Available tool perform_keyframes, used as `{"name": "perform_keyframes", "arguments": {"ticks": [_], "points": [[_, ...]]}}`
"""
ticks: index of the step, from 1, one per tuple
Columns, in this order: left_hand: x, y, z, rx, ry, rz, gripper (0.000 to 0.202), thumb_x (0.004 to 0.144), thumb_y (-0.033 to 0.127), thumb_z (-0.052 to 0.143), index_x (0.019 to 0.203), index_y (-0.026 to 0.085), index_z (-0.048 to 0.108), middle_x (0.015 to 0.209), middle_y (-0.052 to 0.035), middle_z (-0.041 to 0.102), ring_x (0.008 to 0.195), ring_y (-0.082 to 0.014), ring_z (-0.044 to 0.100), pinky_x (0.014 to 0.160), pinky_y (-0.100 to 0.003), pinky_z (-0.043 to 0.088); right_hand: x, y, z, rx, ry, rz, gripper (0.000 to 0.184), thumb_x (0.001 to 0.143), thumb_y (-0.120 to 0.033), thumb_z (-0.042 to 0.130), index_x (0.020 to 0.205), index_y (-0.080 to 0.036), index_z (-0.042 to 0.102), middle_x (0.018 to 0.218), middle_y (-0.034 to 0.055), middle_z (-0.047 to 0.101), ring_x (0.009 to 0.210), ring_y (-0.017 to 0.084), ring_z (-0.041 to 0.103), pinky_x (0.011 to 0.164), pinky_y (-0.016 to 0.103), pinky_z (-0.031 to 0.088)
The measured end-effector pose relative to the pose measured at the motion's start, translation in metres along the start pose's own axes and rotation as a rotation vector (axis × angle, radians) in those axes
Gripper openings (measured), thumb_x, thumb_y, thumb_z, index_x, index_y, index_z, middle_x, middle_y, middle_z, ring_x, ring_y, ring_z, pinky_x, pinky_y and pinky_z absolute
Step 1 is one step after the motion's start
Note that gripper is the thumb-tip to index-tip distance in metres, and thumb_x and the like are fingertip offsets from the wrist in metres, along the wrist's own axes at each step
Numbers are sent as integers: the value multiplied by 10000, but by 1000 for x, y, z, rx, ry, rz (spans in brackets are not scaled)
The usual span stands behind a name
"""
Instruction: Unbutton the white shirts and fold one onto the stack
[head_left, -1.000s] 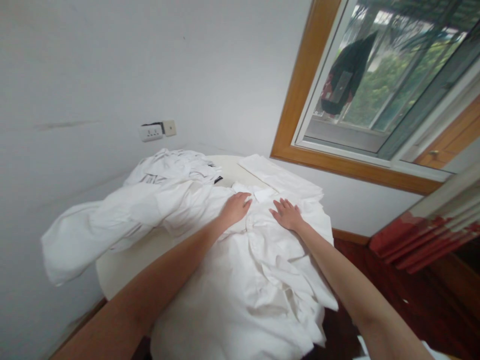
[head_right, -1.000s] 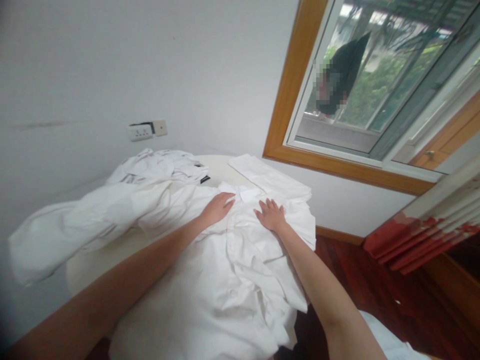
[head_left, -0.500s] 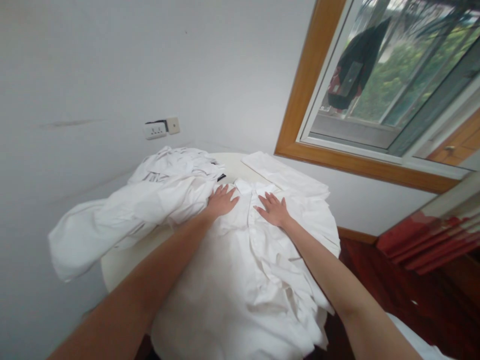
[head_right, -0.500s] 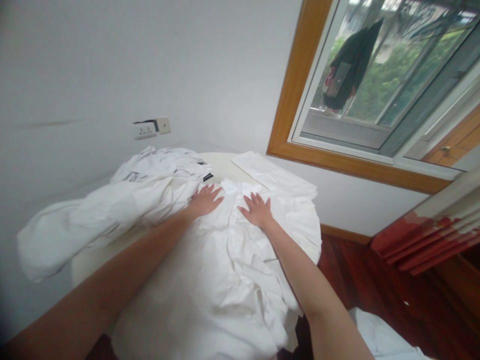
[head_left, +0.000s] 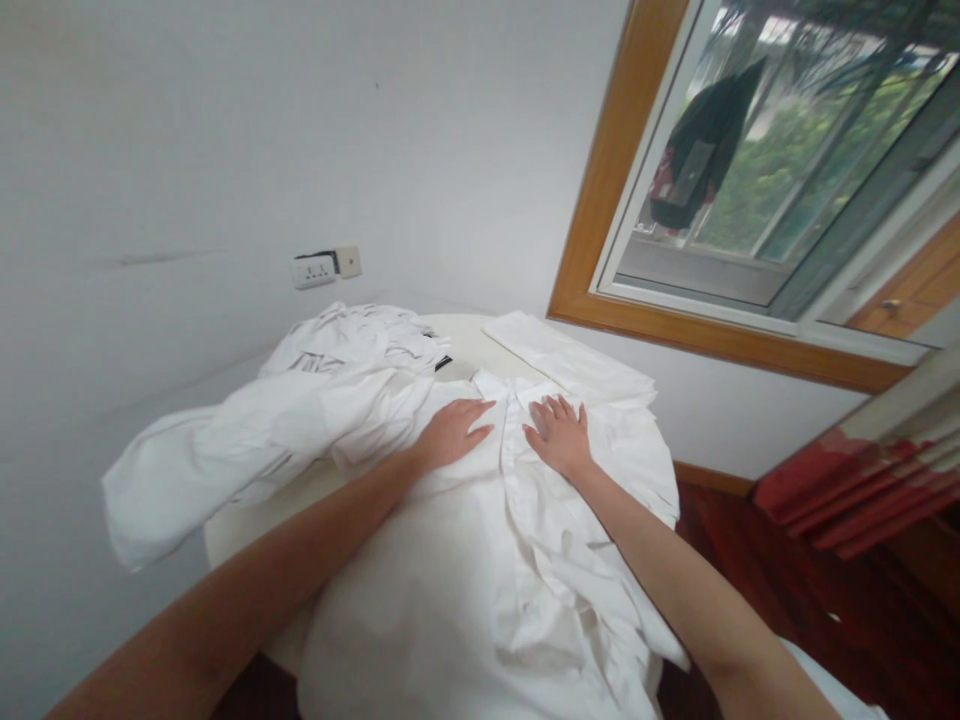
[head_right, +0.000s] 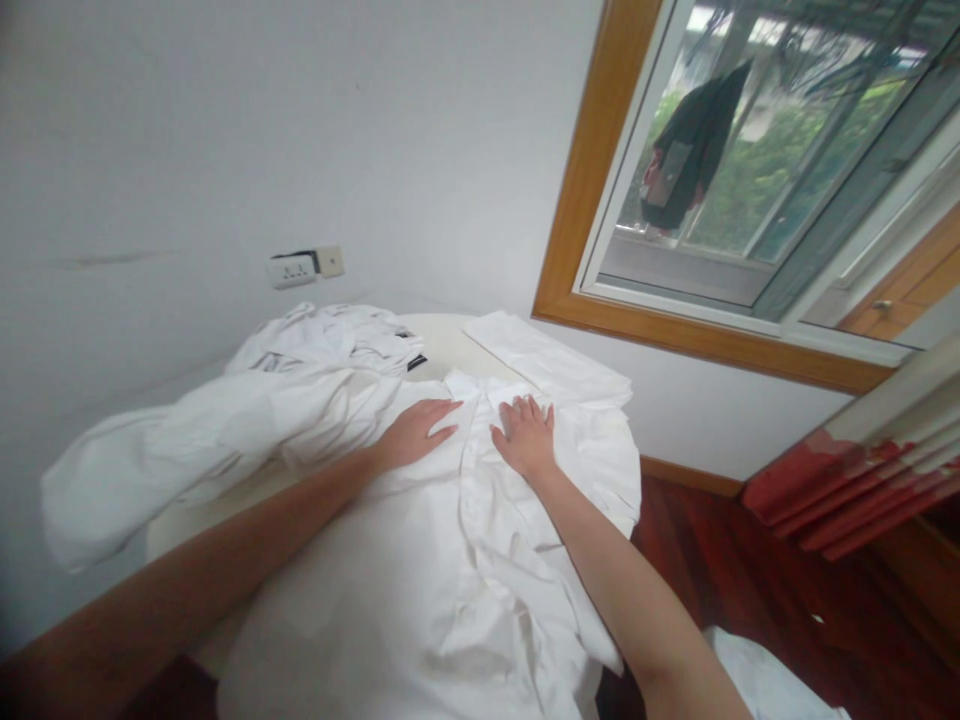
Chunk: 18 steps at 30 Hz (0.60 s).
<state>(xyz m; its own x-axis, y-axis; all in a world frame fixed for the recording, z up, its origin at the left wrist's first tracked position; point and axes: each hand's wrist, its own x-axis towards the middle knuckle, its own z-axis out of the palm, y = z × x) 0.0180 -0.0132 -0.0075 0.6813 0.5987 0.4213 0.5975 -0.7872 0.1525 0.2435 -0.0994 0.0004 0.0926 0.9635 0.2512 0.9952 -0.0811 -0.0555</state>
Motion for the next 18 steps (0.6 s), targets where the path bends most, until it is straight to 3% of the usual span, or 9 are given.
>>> {"name": "perform_keyframes", "arguments": {"ticks": [4,7,18], "points": [[-13,13,4,51,-93,-58,533,883,553,424,1336,282,499,1452,-105,414,1338,-311,365,1101,-553,231,-6,5,-4,70,-188,62,766,858,-726,195,1469,-270,279,1554,68,195,1431,291,104,1106,585,60],[-19,18,2,67,-115,-69,530,903,537,393,1368,292,458,1477,-103,373,1363,-307,329,1106,-566,202,-9,12,-8,81,-271,-10,825,824,-773,176,1489,-286,204,1572,48,104,1441,276,30,1114,574,27],[-30,14,-2,75,-121,0,512,928,515,345,1382,296,431,1486,-88,359,1368,-278,329,1101,-526,225,-18,35,-11,51,-240,-174,713,889,-688,195,1479,-291,240,1566,37,145,1440,233,92,1139,483,80]]}}
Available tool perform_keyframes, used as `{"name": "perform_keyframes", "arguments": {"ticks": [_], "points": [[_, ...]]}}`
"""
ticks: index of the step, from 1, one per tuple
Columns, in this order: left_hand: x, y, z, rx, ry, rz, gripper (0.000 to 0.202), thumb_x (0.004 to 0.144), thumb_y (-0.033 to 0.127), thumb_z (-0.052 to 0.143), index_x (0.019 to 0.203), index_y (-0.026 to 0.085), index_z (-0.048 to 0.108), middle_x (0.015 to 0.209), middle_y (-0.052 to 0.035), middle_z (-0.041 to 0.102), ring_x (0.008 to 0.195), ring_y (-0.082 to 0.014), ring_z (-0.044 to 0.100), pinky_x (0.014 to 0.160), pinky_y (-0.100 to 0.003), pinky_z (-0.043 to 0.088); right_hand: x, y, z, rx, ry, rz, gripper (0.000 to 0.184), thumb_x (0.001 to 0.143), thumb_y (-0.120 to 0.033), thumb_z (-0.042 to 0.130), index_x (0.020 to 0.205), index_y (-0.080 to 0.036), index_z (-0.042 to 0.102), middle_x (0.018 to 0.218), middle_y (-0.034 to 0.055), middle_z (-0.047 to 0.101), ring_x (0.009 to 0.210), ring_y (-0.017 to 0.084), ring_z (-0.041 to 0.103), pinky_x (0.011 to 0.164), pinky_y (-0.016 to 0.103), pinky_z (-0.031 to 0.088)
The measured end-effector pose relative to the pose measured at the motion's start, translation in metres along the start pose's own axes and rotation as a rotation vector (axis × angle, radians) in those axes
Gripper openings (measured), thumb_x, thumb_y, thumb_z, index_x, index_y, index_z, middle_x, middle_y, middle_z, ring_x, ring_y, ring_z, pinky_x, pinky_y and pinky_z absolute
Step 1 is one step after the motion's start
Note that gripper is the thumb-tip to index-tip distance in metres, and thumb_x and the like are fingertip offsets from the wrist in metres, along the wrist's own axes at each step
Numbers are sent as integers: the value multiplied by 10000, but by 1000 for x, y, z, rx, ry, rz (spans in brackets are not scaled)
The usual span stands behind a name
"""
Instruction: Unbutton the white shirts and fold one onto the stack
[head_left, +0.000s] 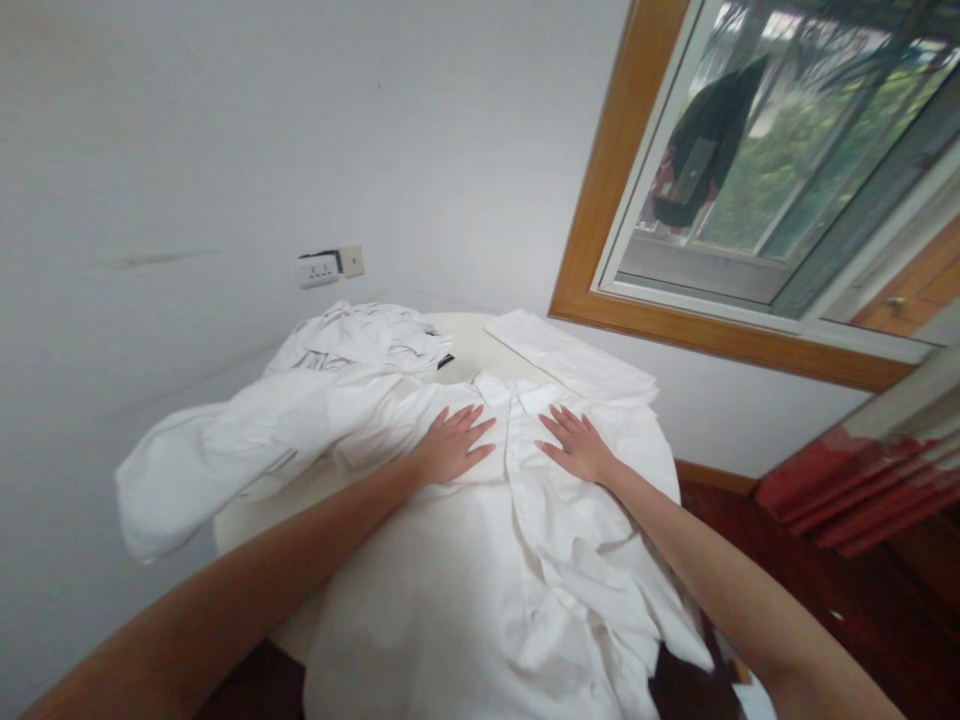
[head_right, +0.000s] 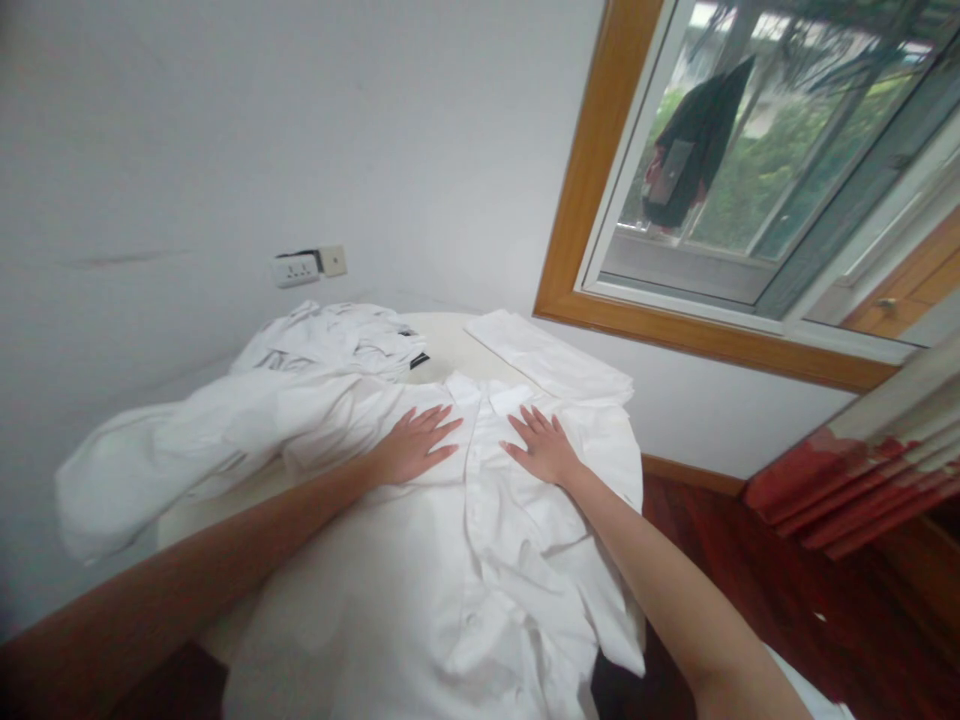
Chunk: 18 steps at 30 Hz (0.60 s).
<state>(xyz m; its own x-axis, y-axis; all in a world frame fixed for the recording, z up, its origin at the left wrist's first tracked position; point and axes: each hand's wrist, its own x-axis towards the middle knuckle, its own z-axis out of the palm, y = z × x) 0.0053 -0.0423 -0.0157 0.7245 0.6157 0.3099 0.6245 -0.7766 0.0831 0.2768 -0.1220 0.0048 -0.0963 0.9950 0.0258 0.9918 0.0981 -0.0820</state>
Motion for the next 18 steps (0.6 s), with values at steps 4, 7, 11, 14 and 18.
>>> {"name": "perform_keyframes", "arguments": {"ticks": [4,7,11,14,18], "points": [[7,-2,-7,15,17,22,487,904,508,413,1332,288,491,1433,-91,444,1325,-279,388,1086,-509,247,0,-2,-8,-35,33,-19,637,918,-625,241,1446,-279,332,1538,59,253,1417,250,186,1115,488,155],[32,2,-19,23,100,56,364,899,406,463,1211,259,578,1289,-80,567,1250,-254,451,1072,-469,274,16,-11,-24,-74,87,-28,479,934,-514,339,1282,-258,547,1396,86,483,1288,252,415,1044,421,299],[77,10,-22,35,182,-37,264,892,218,439,1090,215,613,1059,-82,613,1057,-220,527,924,-364,404,56,-29,-43,-93,100,65,338,932,-296,360,1115,-227,636,1138,88,651,1054,212,593,843,298,431],[95,9,-5,43,199,-128,296,872,171,451,1123,195,606,1079,-98,598,1060,-221,507,920,-359,404,80,-42,-42,-40,118,142,352,909,-243,390,1218,-246,557,1118,72,667,1009,199,615,771,274,439],[95,-2,20,3,187,-102,351,882,175,431,1195,198,588,1193,-97,587,1101,-217,488,975,-389,375,86,-49,-31,7,176,184,350,937,-324,356,1207,-256,567,1026,72,691,934,207,630,739,286,432]]}}
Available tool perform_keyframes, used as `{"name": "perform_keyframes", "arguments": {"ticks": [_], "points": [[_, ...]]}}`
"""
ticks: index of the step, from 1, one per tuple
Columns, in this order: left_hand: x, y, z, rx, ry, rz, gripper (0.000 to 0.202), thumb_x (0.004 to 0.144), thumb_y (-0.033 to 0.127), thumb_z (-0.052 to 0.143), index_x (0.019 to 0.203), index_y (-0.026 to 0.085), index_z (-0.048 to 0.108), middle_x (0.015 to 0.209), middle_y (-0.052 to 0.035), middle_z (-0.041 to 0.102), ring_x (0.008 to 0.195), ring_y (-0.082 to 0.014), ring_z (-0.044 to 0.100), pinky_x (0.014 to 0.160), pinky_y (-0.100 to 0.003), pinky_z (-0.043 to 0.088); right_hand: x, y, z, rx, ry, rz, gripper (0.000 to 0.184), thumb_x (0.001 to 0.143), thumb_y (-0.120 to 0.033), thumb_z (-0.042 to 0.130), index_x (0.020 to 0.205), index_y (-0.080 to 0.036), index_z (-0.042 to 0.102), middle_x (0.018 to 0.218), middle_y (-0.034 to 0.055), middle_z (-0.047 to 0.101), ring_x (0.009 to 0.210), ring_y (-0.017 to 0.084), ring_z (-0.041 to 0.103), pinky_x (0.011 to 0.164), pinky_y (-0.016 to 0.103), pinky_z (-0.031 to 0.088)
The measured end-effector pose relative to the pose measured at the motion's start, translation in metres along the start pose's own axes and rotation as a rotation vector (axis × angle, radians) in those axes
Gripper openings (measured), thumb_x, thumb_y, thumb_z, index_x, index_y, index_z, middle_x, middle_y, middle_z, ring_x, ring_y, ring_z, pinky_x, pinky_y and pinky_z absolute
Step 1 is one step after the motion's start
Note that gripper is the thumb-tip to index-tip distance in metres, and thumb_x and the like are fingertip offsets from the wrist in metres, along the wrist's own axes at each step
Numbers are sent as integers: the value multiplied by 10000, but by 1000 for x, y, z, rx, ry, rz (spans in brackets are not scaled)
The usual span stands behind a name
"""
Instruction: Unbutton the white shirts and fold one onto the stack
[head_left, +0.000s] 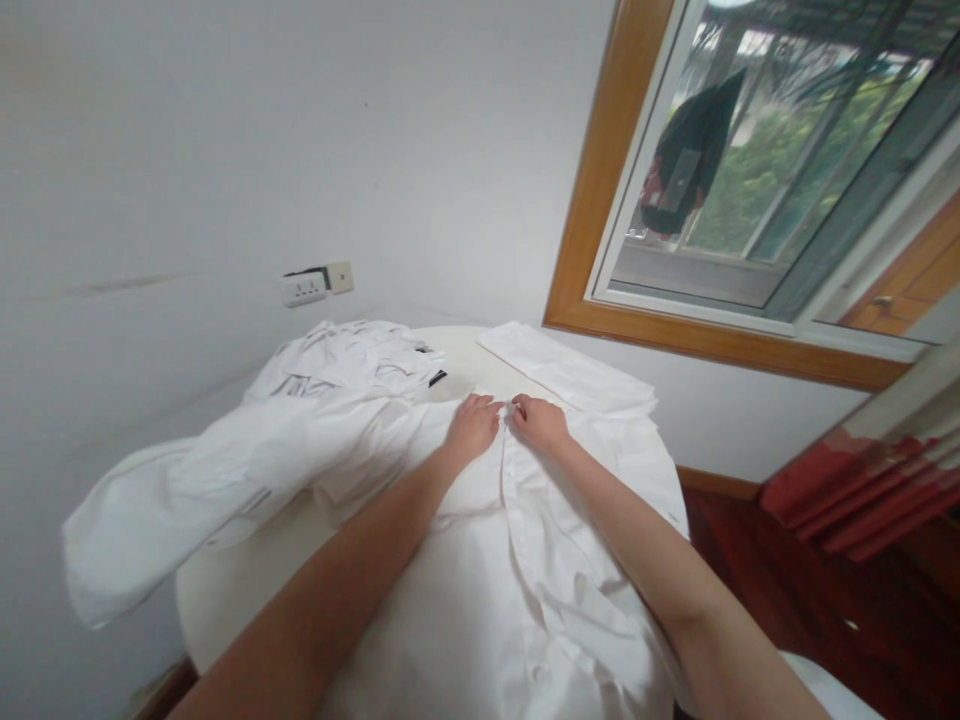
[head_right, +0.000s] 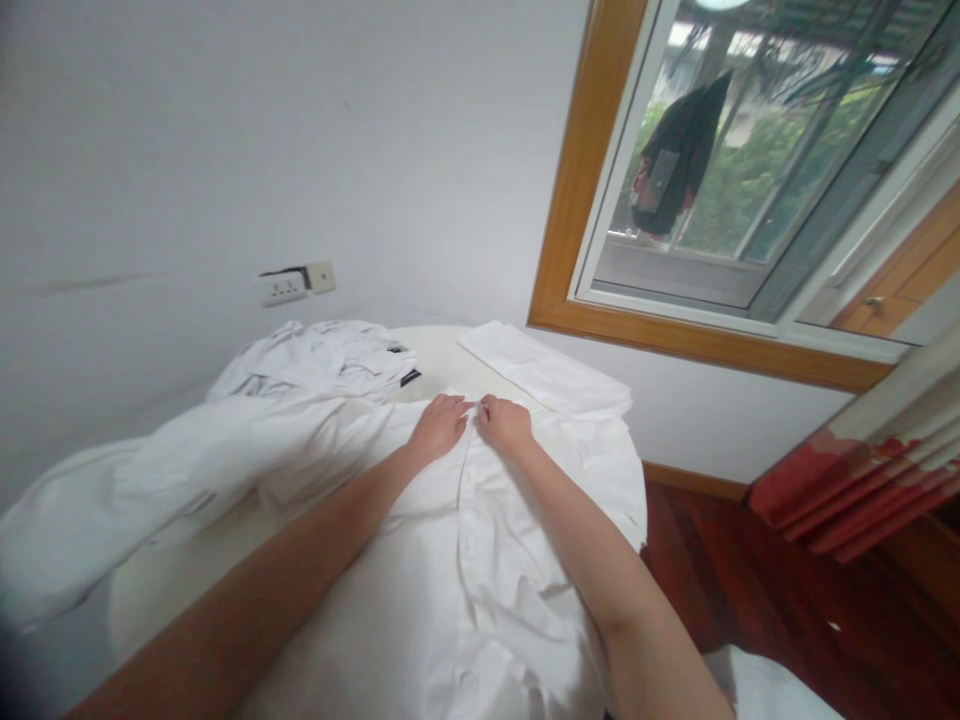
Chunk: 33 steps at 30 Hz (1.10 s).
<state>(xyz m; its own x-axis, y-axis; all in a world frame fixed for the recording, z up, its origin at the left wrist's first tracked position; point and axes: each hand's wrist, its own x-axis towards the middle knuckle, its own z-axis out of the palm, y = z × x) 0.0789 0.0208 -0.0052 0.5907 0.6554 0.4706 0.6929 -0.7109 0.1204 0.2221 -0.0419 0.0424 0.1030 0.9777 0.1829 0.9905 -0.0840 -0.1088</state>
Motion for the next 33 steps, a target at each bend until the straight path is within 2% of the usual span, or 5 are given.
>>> {"name": "perform_keyframes", "arguments": {"ticks": [7,13,18,27,33], "points": [[1,4,-4,-41,-2,31,324,862,137,442,1119,207,628,1076,-92,602,1070,-228,486,942,-385,388,-4,20,-11,-37,153,-45,455,937,-440,348,958,-184,723,1078,153,598,1075,279,503,841,345,405],[4,7,1,-76,-17,46,315,821,79,436,1016,179,663,933,-88,594,957,-221,528,909,-367,418,1,34,14,121,-36,-160,374,911,-329,415,1238,-246,578,999,62,630,876,184,576,758,269,408],[4,1,5,-189,-1,34,239,827,158,499,1005,179,657,938,-76,616,958,-210,554,919,-362,429,3,37,27,210,12,-176,325,876,-268,440,1164,-241,587,1008,39,649,871,165,576,744,249,399],[4,2,-1,-244,5,51,132,812,189,558,918,189,635,927,-57,636,921,-197,571,897,-359,436,8,36,36,546,135,-95,202,748,-203,477,927,-203,571,679,-35,566,635,132,522,624,228,388],[4,5,-4,-240,-6,90,165,854,307,552,958,214,640,950,-54,633,943,-209,554,911,-375,406,6,36,28,668,44,6,182,803,-346,530,908,-197,534,660,-41,590,608,119,536,587,215,382]]}}
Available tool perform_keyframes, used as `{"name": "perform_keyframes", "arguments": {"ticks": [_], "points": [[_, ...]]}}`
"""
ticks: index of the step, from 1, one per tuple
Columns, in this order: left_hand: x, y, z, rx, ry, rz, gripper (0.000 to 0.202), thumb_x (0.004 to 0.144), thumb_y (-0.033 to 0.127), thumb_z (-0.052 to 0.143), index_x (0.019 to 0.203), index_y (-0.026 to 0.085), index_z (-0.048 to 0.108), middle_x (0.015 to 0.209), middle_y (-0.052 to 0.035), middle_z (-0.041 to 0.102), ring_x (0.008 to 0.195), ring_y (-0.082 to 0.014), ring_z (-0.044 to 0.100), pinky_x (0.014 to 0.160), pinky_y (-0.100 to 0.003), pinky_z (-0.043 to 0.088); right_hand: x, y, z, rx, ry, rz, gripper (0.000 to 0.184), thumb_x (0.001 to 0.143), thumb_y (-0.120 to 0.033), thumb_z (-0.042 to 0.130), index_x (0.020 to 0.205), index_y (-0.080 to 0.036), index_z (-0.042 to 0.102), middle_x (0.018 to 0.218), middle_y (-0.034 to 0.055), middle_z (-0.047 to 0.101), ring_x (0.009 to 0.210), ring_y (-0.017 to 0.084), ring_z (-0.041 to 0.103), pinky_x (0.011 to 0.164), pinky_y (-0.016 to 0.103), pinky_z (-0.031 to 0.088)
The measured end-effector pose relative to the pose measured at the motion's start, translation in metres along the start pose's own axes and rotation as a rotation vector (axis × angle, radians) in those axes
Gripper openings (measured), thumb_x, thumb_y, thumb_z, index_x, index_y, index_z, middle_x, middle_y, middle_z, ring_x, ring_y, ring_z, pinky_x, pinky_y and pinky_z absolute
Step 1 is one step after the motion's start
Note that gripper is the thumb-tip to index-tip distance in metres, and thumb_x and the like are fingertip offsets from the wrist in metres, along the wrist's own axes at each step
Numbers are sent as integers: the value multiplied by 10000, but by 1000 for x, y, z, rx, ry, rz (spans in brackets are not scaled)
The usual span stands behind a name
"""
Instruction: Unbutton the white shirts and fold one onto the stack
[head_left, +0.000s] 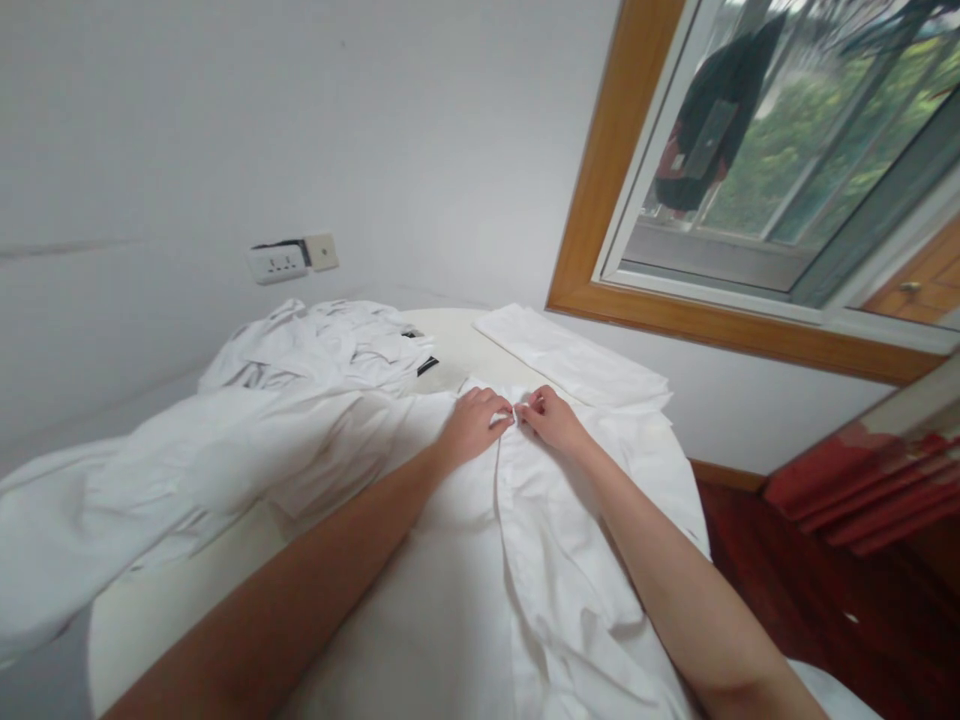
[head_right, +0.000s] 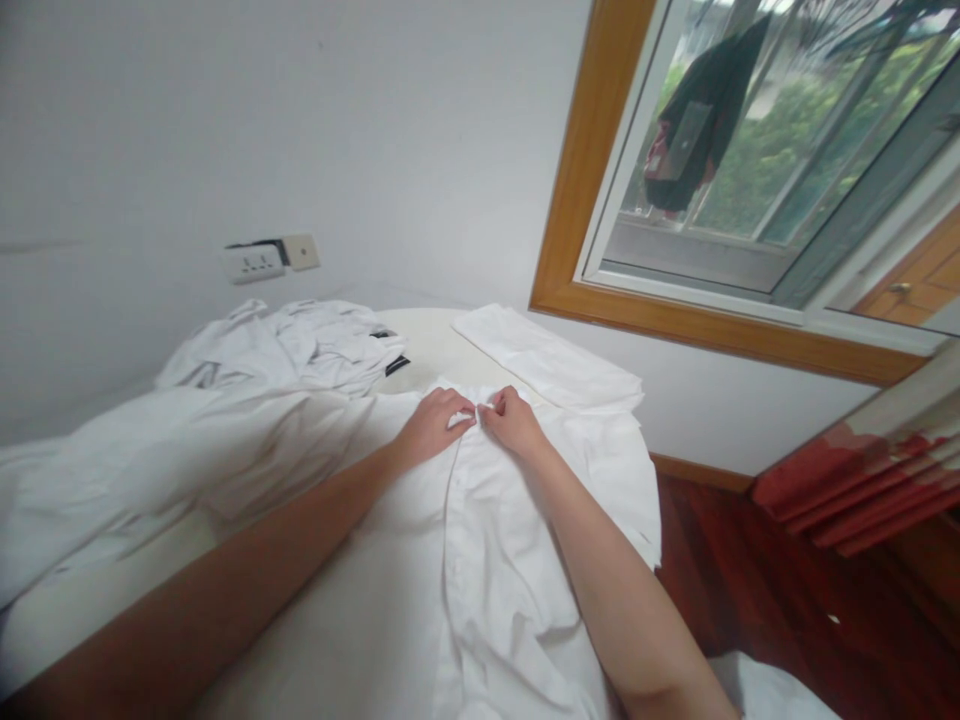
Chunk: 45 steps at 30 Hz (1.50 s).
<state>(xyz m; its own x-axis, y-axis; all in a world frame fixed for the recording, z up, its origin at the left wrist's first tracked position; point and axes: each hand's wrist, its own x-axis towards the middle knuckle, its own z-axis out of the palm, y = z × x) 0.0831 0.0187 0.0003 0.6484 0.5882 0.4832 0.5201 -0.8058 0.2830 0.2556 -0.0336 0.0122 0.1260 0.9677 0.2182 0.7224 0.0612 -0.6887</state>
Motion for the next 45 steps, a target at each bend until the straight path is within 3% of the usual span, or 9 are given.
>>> {"name": "perform_keyframes", "arguments": {"ticks": [3,7,13,21,30,33,39,45], "points": [[-1,1,1,17,-1,20,173,852,304,552,975,213,634,965,-57,624,958,-215,540,909,-374,400,-2,-7,-2,-118,-59,-7,192,816,-357,545,736,-183,563,684,-3,613,625,115,532,582,212,363],[-2,-1,4,35,-9,14,229,840,269,566,1053,203,620,967,-63,621,963,-217,534,915,-373,403,-3,-9,0,-204,-98,-31,104,810,-195,528,728,-168,587,673,11,632,612,109,539,587,207,361],[-1,0,5,73,-14,-24,211,855,272,541,1017,188,648,976,-87,617,982,-227,535,923,-385,405,-2,-2,1,-18,-169,70,136,815,-153,490,715,-173,580,533,-28,602,486,100,554,545,192,392],[6,0,14,111,27,-96,205,895,250,473,882,172,663,882,-79,645,915,-220,558,882,-372,422,0,-8,7,-107,27,-7,126,814,-166,498,814,-170,624,677,24,675,623,128,604,623,212,421],[14,-6,16,117,-65,-142,170,862,301,552,872,169,658,891,-83,664,906,-218,596,867,-363,440,4,9,20,86,-43,122,195,848,-225,468,755,-171,631,645,14,669,526,114,581,551,210,423],[19,-5,15,137,-113,-151,168,854,291,558,850,155,657,873,-97,665,887,-230,609,844,-359,449,4,6,18,113,-40,104,191,842,-219,471,738,-169,623,623,10,653,520,113,579,540,206,419],[18,-3,15,146,-80,-152,148,863,250,520,870,157,636,865,-86,655,887,-225,604,836,-345,444,6,-5,16,101,48,58,179,853,-252,466,780,-168,606,595,-10,623,442,99,527,490,203,407],[12,4,14,202,-79,-160,166,891,242,465,900,156,607,907,-90,626,904,-214,578,838,-328,432,6,4,25,164,34,46,169,846,-241,458,802,-173,606,623,-12,623,458,98,538,491,198,441]]}}
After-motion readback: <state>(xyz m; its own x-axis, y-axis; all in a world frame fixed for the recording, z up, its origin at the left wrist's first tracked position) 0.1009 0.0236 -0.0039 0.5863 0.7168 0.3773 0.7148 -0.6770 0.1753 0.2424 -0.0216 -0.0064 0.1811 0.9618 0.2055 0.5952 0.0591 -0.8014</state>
